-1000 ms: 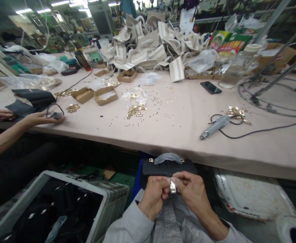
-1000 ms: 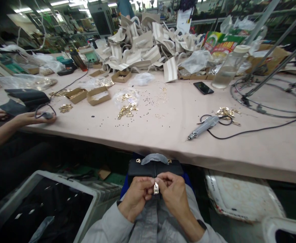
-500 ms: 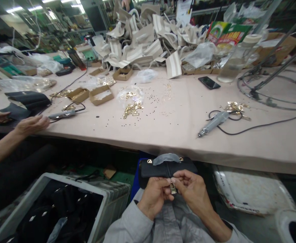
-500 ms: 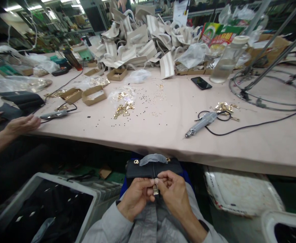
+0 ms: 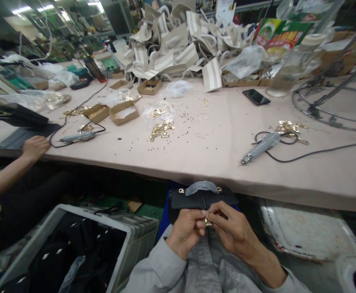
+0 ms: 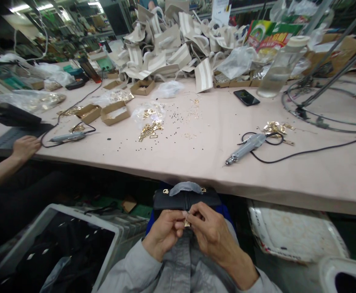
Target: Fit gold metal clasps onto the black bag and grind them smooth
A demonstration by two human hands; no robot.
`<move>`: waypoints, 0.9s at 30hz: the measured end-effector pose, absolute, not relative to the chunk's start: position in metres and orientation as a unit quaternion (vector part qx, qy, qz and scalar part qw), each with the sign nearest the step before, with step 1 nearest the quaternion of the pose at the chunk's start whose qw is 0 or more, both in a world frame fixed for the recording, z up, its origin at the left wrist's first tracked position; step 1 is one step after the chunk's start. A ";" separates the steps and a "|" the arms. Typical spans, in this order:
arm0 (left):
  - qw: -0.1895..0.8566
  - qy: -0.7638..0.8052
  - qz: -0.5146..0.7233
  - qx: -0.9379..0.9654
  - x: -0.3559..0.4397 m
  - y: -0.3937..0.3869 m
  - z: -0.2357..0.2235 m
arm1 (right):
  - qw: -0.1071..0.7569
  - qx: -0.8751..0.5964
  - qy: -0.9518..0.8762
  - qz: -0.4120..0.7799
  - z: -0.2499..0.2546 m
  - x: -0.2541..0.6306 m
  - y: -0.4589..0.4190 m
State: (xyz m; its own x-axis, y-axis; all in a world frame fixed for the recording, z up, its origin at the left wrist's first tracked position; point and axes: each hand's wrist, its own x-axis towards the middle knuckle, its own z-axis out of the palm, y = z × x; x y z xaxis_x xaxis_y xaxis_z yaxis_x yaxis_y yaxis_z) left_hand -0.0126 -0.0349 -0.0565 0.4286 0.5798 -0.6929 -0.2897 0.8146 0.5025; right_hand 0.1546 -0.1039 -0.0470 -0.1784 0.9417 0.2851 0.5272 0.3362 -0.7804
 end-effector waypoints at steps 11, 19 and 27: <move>0.564 0.564 0.397 0.454 -0.012 -0.066 -0.036 | 0.403 -0.552 -0.626 0.375 -0.012 0.160 -0.055; 0.585 0.510 0.390 0.496 -0.005 -0.048 -0.036 | 0.371 -0.548 -0.574 0.482 -0.014 0.162 -0.048; 0.604 0.530 0.370 0.467 -0.005 -0.045 -0.027 | 0.354 -0.551 -0.614 0.441 -0.018 0.162 -0.055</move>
State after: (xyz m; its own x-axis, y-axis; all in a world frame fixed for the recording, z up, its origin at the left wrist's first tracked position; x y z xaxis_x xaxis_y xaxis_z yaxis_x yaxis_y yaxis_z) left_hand -0.0052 -0.0447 -0.0266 0.1650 0.9415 -0.2940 0.0473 0.2902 0.9558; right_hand 0.1621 -0.0551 -0.0176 -0.1421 0.9885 -0.0519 0.3643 0.0035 -0.9313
